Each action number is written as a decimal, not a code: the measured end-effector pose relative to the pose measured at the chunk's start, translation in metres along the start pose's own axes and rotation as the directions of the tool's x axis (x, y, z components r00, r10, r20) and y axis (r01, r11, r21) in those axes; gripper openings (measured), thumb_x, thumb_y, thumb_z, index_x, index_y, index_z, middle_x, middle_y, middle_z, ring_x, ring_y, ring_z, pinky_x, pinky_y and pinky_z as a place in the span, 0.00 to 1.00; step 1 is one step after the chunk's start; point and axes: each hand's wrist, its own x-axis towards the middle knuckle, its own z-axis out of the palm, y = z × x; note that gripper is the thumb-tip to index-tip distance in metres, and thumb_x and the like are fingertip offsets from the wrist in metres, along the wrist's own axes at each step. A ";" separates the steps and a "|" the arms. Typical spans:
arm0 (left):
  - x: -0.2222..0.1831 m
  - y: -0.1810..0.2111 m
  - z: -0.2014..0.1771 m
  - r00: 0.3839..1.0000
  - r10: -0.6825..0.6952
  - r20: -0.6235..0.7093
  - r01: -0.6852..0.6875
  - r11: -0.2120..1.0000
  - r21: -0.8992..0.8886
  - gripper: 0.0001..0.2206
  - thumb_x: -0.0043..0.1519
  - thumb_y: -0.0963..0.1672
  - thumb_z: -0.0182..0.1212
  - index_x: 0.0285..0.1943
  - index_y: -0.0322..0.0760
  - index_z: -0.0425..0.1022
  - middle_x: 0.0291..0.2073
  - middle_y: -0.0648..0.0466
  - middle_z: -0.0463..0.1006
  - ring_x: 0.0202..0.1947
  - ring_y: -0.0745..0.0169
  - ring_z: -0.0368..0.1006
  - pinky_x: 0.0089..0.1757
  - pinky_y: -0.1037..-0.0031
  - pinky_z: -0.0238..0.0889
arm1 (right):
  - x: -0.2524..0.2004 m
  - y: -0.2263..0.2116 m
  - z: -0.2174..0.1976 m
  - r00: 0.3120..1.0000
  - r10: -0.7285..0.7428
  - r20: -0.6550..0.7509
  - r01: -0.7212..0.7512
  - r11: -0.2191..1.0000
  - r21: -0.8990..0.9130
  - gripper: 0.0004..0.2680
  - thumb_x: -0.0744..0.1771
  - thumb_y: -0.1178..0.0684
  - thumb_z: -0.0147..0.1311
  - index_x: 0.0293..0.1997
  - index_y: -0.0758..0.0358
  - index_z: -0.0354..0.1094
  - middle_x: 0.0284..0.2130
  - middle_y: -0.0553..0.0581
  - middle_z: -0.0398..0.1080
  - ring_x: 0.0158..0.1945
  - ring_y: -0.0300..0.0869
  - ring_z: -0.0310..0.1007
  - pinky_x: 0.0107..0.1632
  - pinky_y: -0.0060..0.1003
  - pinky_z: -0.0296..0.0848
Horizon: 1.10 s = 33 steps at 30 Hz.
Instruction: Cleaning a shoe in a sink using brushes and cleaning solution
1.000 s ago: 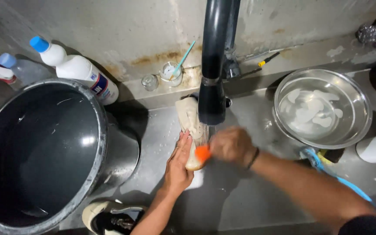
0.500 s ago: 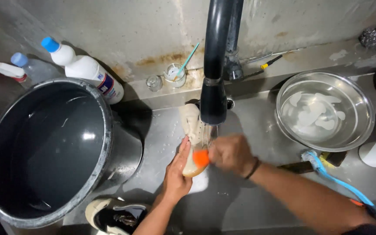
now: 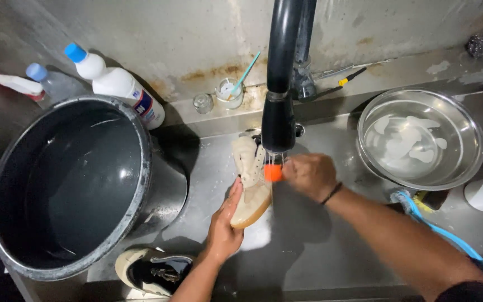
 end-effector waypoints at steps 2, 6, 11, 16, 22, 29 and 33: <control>0.001 0.002 0.000 1.000 -0.003 -0.003 0.003 1.000 0.027 0.38 0.53 0.32 0.44 0.79 0.37 0.50 0.76 0.42 0.54 0.77 0.42 0.51 0.67 0.61 0.56 | 0.002 -0.054 -0.026 0.996 -0.076 -0.046 0.086 0.962 0.260 0.17 0.69 0.46 0.40 0.16 0.54 0.57 0.13 0.50 0.56 0.15 0.44 0.54 0.20 0.45 0.53; -0.002 0.007 -0.006 0.999 0.040 -0.004 -0.040 0.999 0.011 0.31 0.62 0.35 0.48 0.79 0.39 0.51 0.76 0.41 0.55 0.76 0.41 0.52 0.67 0.58 0.58 | -0.009 0.021 0.014 0.992 -0.107 -0.060 0.116 0.980 0.161 0.12 0.66 0.45 0.55 0.19 0.46 0.67 0.19 0.46 0.69 0.21 0.43 0.67 0.23 0.43 0.63; -0.004 0.032 -0.016 0.996 0.050 0.068 -0.051 0.999 0.014 0.41 0.50 0.30 0.43 0.79 0.38 0.50 0.76 0.37 0.54 0.75 0.38 0.55 0.66 0.62 0.57 | 0.022 -0.032 -0.034 0.986 -0.161 -0.055 0.169 0.955 0.245 0.11 0.67 0.44 0.49 0.24 0.45 0.72 0.21 0.43 0.73 0.21 0.42 0.70 0.25 0.41 0.64; -0.023 0.043 -0.027 0.995 0.011 0.104 -0.006 0.999 -0.040 0.39 0.54 0.30 0.44 0.79 0.41 0.50 0.76 0.38 0.55 0.76 0.38 0.52 0.65 0.59 0.57 | 0.012 0.036 0.002 0.999 -0.028 0.047 0.024 0.995 0.096 0.12 0.66 0.46 0.51 0.20 0.53 0.66 0.18 0.50 0.68 0.21 0.45 0.67 0.25 0.46 0.61; -0.027 0.038 -0.029 0.987 -0.014 0.162 0.014 1.000 0.002 0.46 0.46 0.28 0.39 0.80 0.44 0.47 0.78 0.42 0.53 0.77 0.39 0.51 0.61 0.65 0.60 | 0.000 0.007 0.007 0.982 -0.186 0.003 0.178 0.944 0.278 0.08 0.66 0.47 0.54 0.28 0.50 0.78 0.28 0.49 0.78 0.30 0.44 0.78 0.32 0.41 0.74; -0.021 0.040 -0.026 0.988 -0.008 0.155 0.004 1.000 0.026 0.52 0.38 0.27 0.42 0.80 0.46 0.47 0.77 0.41 0.54 0.76 0.42 0.54 0.60 0.69 0.63 | 0.018 -0.050 -0.035 0.984 -0.179 0.003 0.168 0.930 0.326 0.17 0.69 0.46 0.44 0.16 0.53 0.57 0.13 0.48 0.58 0.16 0.43 0.56 0.22 0.43 0.56; -0.025 0.033 -0.027 0.990 0.038 0.133 -0.038 0.999 -0.003 0.36 0.56 0.33 0.41 0.79 0.39 0.48 0.77 0.38 0.53 0.77 0.37 0.50 0.68 0.57 0.51 | 0.015 0.032 0.005 0.934 -0.338 0.114 0.348 0.933 -0.088 0.05 0.61 0.52 0.52 0.27 0.39 0.72 0.25 0.41 0.72 0.26 0.42 0.72 0.26 0.42 0.67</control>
